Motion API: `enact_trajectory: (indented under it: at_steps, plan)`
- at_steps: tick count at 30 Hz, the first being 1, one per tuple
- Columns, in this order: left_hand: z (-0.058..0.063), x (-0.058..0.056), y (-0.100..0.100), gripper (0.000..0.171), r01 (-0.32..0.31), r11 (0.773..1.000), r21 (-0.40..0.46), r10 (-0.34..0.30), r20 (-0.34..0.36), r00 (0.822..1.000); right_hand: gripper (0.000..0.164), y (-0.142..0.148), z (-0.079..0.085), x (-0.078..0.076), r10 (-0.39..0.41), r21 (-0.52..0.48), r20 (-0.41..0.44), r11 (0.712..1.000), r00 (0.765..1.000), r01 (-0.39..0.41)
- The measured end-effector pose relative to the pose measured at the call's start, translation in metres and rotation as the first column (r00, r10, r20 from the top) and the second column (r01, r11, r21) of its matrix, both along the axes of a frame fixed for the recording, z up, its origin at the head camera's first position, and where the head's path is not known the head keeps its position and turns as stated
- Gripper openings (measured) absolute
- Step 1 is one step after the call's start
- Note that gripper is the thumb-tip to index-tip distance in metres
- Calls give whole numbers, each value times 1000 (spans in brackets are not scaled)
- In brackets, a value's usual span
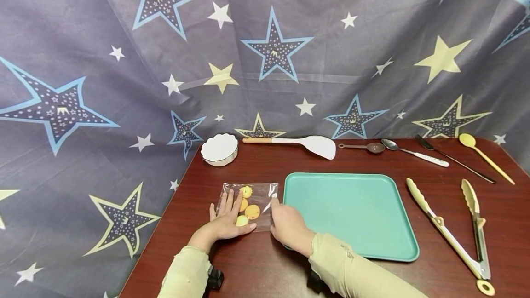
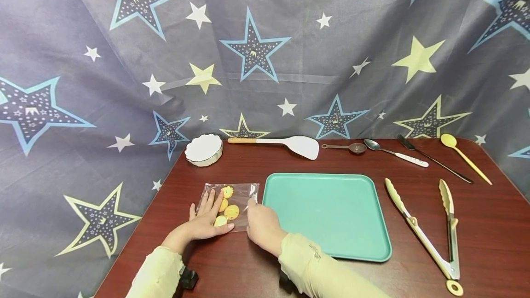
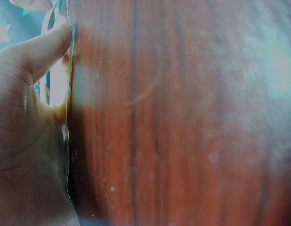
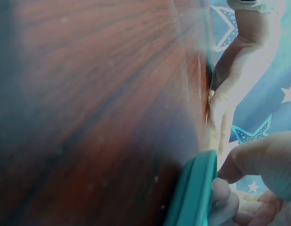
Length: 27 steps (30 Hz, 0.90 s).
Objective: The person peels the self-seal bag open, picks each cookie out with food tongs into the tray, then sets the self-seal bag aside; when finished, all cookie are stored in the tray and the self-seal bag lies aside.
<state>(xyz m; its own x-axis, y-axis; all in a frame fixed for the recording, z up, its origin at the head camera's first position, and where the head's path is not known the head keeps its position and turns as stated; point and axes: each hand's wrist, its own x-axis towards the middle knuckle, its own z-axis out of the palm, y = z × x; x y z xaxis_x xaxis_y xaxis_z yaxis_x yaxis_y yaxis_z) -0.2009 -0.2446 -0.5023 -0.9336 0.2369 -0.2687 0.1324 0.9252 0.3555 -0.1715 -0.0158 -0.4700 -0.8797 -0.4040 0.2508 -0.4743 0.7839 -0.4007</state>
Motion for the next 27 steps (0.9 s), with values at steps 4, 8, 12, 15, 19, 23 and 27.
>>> enact_trajectory:
  at_steps: [4,8,12,15,19,23,27]
  plan:
    - [-2,-1,0,117,4,1000,6,-4,-10,1000,44,-1,-2,-1,-32,-34,26,999,999,32]
    - [-4,-1,-1,117,-1,1000,5,1,-8,1000,38,-2,-4,-4,-40,-10,-19,999,999,40]
    - [-6,-2,-2,118,1,1000,-9,-1,-4,1000,30,-2,-7,-6,-22,-3,-68,1000,997,22]
    - [-7,-2,-2,118,5,1000,-12,-5,-8,1000,26,-1,-8,-6,-6,-20,-75,1000,997,4]
    - [-7,-1,-1,119,5,1000,4,-5,-19,1000,28,0,-8,-5,1,-47,-80,999,997,-4]
    - [0,2,1,119,0,999,33,0,-12,1000,39,0,-7,-3,-20,-73,-71,997,997,15]
    - [5,4,3,119,2,999,52,-1,-11,1000,37,0,-7,-5,-42,-92,-49,995,998,37]
